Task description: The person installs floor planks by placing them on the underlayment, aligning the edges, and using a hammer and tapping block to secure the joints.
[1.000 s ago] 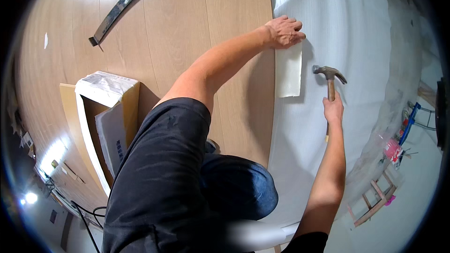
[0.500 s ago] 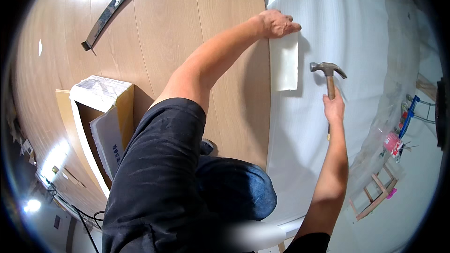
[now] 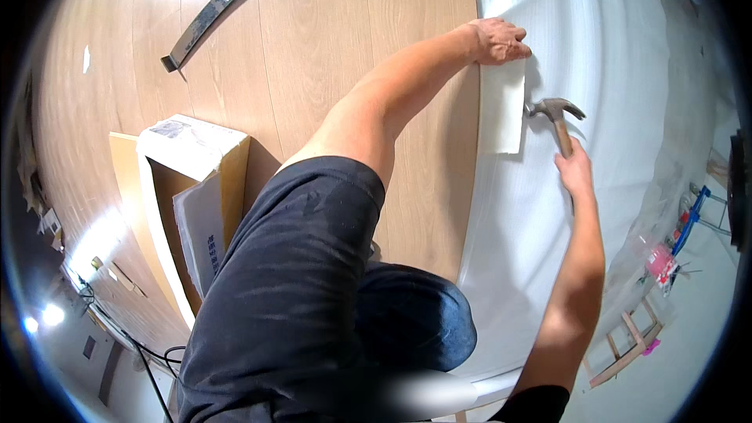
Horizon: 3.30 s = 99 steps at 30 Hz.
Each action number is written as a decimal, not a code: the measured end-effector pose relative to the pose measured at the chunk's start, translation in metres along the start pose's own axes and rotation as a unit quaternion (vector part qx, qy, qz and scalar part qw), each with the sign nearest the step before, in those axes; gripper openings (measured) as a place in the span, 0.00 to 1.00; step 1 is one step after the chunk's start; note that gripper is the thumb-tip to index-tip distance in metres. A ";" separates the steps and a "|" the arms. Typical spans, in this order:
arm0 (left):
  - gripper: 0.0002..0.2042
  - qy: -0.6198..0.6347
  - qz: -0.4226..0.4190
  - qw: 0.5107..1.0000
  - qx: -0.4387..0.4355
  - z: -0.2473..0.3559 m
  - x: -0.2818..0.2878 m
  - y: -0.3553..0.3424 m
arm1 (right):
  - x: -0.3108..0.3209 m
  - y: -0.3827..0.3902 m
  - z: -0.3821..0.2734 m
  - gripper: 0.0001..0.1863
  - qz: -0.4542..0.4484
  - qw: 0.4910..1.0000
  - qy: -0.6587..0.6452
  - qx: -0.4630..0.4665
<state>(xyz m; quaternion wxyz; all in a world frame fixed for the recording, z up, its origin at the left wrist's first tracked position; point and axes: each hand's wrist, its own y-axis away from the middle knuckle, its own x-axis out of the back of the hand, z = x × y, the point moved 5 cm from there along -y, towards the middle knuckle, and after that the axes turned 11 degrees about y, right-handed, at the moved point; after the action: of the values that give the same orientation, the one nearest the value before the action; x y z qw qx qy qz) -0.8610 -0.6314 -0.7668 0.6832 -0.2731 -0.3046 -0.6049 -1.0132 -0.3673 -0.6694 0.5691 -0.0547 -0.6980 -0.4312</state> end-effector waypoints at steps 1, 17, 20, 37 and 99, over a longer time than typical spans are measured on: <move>0.18 0.009 0.013 1.000 -0.007 0.001 -0.002 0.000 | 0.009 0.000 0.005 0.30 0.014 0.999 0.016 -0.033; 0.19 -0.044 0.030 0.998 -0.031 0.002 0.011 0.011 | -0.062 0.133 0.004 0.21 0.098 0.941 -0.252 -0.202; 0.20 -0.017 0.077 0.989 -0.124 0.053 -0.030 0.016 | -0.131 0.272 0.062 0.19 0.216 0.895 -0.300 -0.249; 0.44 -0.028 -0.266 0.946 -0.184 0.405 -0.345 0.166 | -0.195 0.458 0.258 0.18 -0.027 0.918 -0.056 -0.392; 0.21 -0.131 -0.560 0.808 -0.129 0.609 -0.559 0.358 | -0.611 0.705 0.175 0.32 0.123 0.676 -0.368 -0.627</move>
<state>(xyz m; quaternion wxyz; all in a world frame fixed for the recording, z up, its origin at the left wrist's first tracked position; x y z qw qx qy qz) -0.6040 0.2317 -0.7812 0.1378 -0.2172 -0.4104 -0.8749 -0.5323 0.4410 -0.8000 0.1468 -0.6383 -0.4037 -0.6387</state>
